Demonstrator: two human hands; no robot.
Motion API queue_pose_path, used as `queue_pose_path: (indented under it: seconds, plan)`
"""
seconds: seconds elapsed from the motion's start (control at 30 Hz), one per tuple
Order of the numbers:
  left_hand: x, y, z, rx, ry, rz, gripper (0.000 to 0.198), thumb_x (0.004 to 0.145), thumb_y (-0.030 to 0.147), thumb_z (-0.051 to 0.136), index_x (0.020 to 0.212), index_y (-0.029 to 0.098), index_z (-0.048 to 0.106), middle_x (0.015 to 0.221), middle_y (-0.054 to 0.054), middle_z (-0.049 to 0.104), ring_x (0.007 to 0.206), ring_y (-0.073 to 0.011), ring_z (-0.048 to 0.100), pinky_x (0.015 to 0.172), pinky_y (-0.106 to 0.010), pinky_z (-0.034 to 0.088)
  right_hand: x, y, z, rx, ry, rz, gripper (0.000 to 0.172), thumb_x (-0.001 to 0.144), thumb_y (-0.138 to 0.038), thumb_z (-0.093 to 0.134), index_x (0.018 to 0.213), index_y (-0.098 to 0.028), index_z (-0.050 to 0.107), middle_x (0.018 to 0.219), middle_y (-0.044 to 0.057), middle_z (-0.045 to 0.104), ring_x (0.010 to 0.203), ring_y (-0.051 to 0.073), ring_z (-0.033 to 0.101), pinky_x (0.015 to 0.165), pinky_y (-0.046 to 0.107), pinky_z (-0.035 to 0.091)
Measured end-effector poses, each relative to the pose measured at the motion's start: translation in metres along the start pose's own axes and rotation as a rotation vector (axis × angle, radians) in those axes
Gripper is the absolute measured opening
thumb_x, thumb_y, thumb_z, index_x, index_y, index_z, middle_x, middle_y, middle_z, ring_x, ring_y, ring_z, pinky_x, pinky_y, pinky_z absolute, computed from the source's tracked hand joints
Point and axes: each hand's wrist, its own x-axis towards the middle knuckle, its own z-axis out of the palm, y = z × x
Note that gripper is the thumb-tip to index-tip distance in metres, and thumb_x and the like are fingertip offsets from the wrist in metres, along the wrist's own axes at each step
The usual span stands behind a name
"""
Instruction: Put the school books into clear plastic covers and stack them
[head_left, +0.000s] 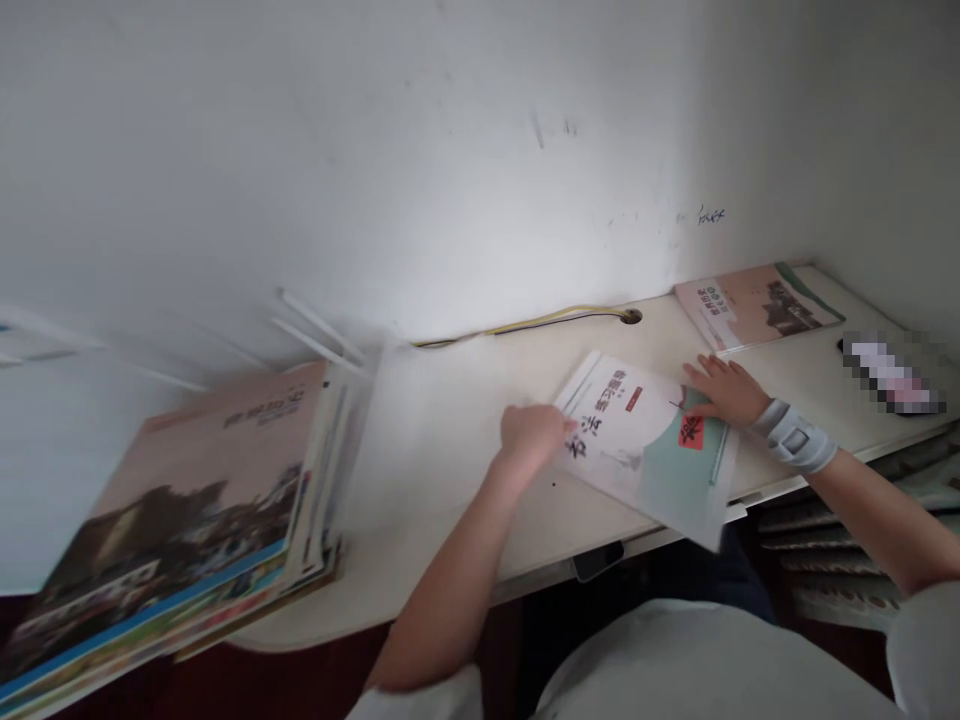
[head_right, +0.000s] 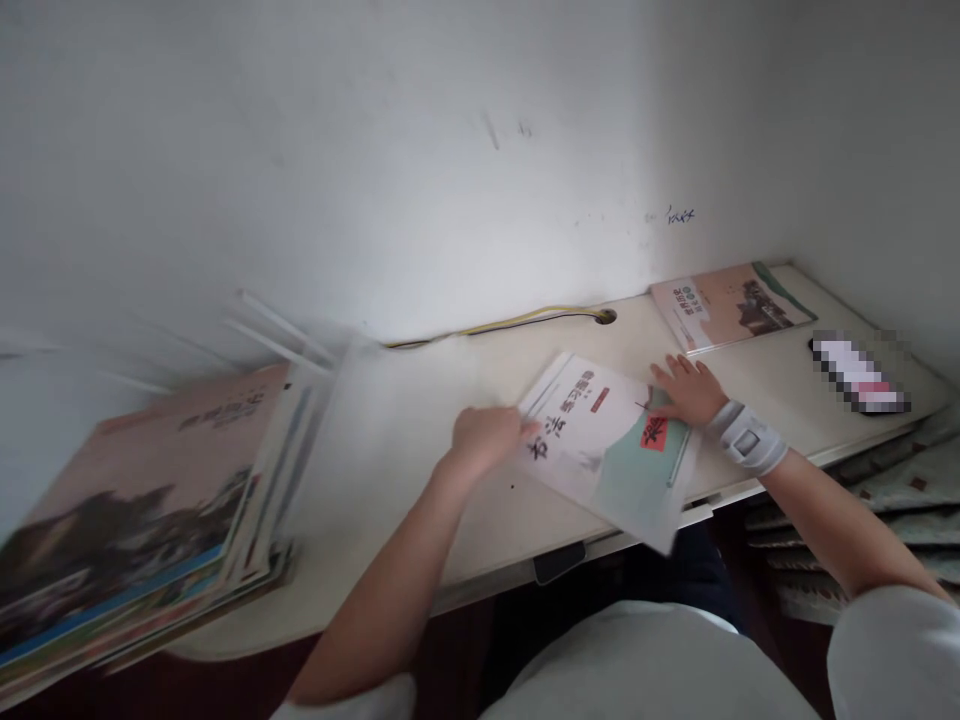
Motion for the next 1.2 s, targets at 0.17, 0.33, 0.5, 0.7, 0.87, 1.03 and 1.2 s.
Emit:
queue_pose_path:
  seconds: [0.17, 0.33, 0.5, 0.7, 0.87, 1.03, 1.2]
  plan:
    - [-0.029, -0.039, 0.016, -0.220, 0.011, -0.097, 0.045, 0.087, 0.052, 0.035, 0.087, 0.018, 0.063, 0.091, -0.012, 0.069, 0.083, -0.0264, 0.063, 0.066, -0.032, 0.042, 0.027, -0.009, -0.010, 0.115, 0.059, 0.116, 0.073, 0.083, -0.063, 0.043, 0.131, -0.009, 0.044, 0.131, 0.022, 0.051, 0.117, 0.032, 0.051, 0.093, 0.043, 0.042]
    - [0.014, -0.047, 0.019, -0.490, 0.144, -0.050, 0.035, 0.085, 0.045, 0.042, 0.073, 0.017, 0.059, 0.071, -0.007, 0.064, 0.070, -0.0196, 0.060, 0.063, -0.027, 0.038, 0.014, 0.032, -0.013, 0.201, -0.026, 0.441, 0.049, 0.089, -0.054, 0.035, 0.099, -0.015, 0.064, 0.102, 0.015, 0.067, 0.093, 0.026, 0.063, 0.074, 0.033, 0.044]
    - [0.066, -0.032, 0.005, -0.553, 0.166, -0.028, 0.033, 0.078, 0.045, 0.052, 0.061, 0.016, 0.055, 0.055, -0.001, 0.054, 0.057, -0.0158, 0.053, 0.055, -0.026, 0.034, 0.002, 0.053, -0.012, 0.369, -0.122, 0.457, 0.051, 0.088, -0.053, 0.037, 0.067, -0.016, 0.065, 0.071, 0.008, 0.068, 0.067, 0.018, 0.063, 0.062, 0.027, 0.041]
    - [0.088, -0.026, 0.008, -0.549, 0.206, -0.013, 0.023, 0.077, 0.034, 0.052, 0.063, 0.016, 0.056, 0.061, 0.000, 0.056, 0.060, -0.0138, 0.054, 0.054, -0.024, 0.034, 0.014, 0.033, -0.008, 0.303, -0.037, 0.426, 0.024, 0.083, -0.032, 0.052, 0.084, -0.014, 0.067, 0.092, 0.008, 0.070, 0.085, 0.017, 0.062, 0.069, 0.024, 0.041]
    - [0.080, -0.029, 0.019, -0.484, 0.233, -0.079, 0.013, 0.077, 0.027, 0.053, 0.074, 0.018, 0.061, 0.081, -0.004, 0.067, 0.074, -0.0168, 0.059, 0.063, -0.025, 0.039, 0.025, 0.014, -0.008, 0.272, -0.054, 0.515, 0.024, 0.085, -0.026, 0.045, 0.096, -0.013, 0.063, 0.098, 0.014, 0.068, 0.090, 0.023, 0.063, 0.072, 0.029, 0.044]
    - [0.072, -0.029, 0.023, -0.401, 0.252, -0.179, 0.017, 0.082, 0.022, 0.046, 0.085, 0.019, 0.062, 0.094, -0.009, 0.069, 0.085, -0.0226, 0.062, 0.069, -0.030, 0.043, 0.043, -0.015, -0.007, 0.157, 0.006, 0.529, 0.030, 0.090, -0.017, 0.034, 0.113, -0.010, 0.052, 0.109, 0.021, 0.061, 0.096, 0.027, 0.063, 0.074, 0.034, 0.047]
    - [0.059, -0.026, 0.018, -0.314, 0.289, -0.224, 0.029, 0.087, 0.019, 0.038, 0.104, 0.014, 0.060, 0.100, -0.015, 0.067, 0.094, -0.0266, 0.062, 0.078, -0.036, 0.046, 0.061, -0.023, -0.003, 0.070, 0.081, 0.478, 0.032, 0.091, -0.011, 0.026, 0.113, -0.009, 0.048, 0.111, 0.022, 0.058, 0.100, 0.026, 0.060, 0.076, 0.034, 0.047]
